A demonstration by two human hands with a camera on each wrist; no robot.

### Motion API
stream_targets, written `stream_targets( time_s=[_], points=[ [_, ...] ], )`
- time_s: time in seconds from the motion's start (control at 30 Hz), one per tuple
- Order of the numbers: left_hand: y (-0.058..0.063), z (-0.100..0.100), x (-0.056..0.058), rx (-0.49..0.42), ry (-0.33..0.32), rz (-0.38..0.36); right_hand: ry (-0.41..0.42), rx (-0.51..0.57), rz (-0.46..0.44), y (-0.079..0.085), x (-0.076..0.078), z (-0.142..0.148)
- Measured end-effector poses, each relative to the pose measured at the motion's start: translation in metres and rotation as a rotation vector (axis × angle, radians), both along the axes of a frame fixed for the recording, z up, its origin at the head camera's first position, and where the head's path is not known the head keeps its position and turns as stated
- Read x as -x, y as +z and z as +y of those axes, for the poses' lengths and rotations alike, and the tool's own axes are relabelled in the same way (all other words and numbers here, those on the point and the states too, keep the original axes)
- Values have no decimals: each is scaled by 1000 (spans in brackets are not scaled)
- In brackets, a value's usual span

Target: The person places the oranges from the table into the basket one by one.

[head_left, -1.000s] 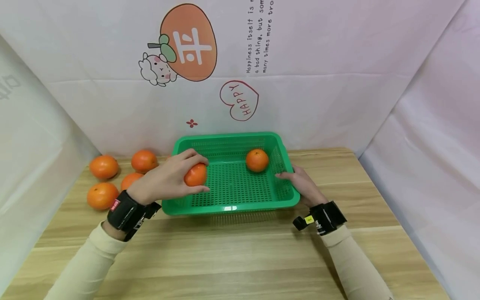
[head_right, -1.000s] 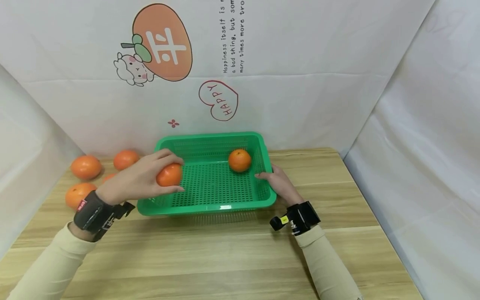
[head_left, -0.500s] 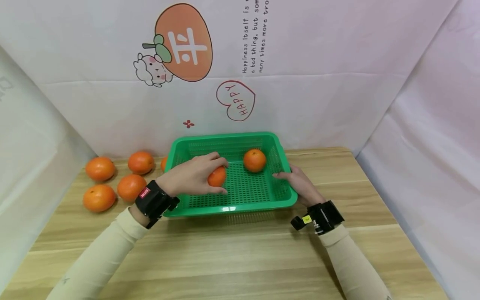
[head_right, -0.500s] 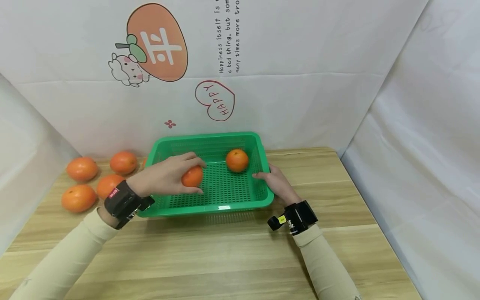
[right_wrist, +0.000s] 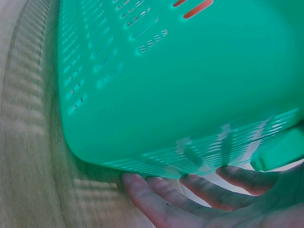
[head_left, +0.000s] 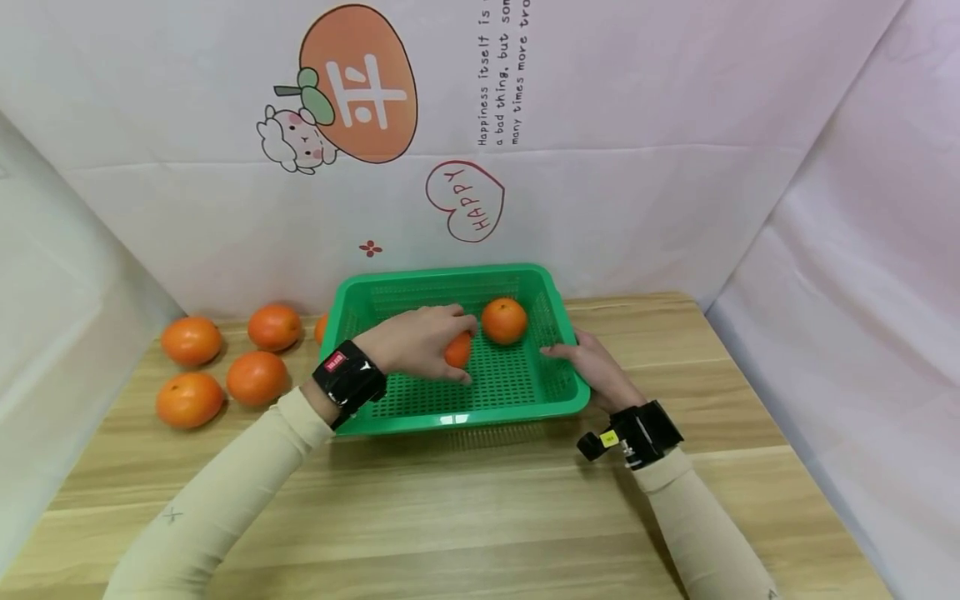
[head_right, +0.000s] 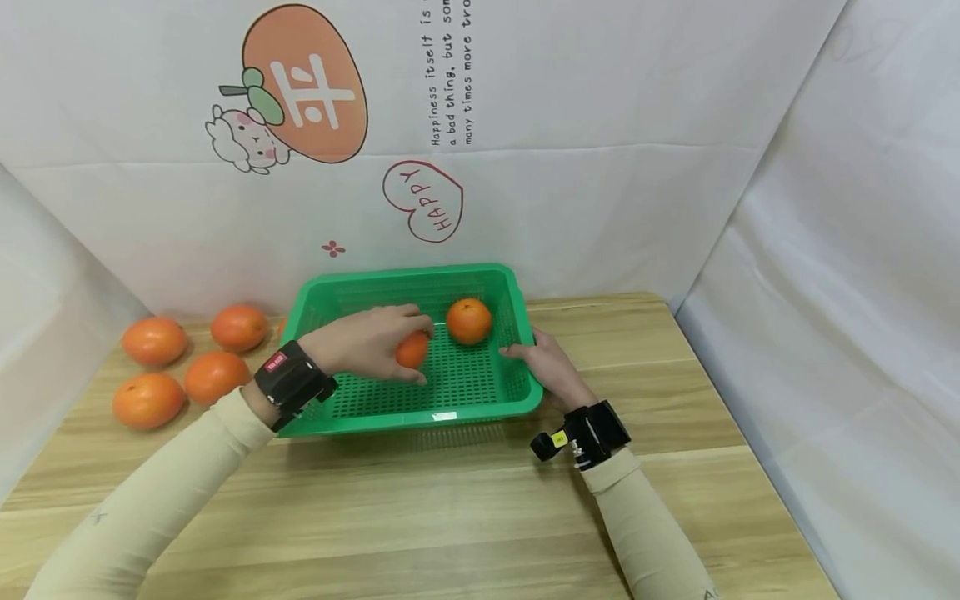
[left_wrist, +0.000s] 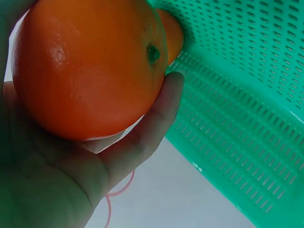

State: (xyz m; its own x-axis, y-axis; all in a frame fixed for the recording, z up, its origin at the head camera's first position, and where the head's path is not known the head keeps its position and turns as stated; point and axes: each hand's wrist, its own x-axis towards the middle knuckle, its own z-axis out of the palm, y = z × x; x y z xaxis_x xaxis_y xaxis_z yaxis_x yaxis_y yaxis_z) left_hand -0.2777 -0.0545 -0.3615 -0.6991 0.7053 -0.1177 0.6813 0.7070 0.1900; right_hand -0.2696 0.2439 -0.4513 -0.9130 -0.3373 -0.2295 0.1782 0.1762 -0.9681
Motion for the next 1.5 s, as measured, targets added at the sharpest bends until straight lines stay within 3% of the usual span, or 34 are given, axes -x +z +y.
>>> stream_targets(
  time_s=[0.3, 0.9, 1.27, 1.5],
  points=[
    [-14, 27, 10, 141, -40, -9, -12, -15, 10, 0, 0, 2],
    [-45, 74, 6, 392, -146, 81, -7, 5, -3, -1, -1, 2],
    [-47, 90, 8, 380, -185, 140, -7, -1, 14, 0, 2, 0],
    [-44, 91, 11, 328, -175, 110, -7, -4, 18, 0, 1, 3]
  ],
)
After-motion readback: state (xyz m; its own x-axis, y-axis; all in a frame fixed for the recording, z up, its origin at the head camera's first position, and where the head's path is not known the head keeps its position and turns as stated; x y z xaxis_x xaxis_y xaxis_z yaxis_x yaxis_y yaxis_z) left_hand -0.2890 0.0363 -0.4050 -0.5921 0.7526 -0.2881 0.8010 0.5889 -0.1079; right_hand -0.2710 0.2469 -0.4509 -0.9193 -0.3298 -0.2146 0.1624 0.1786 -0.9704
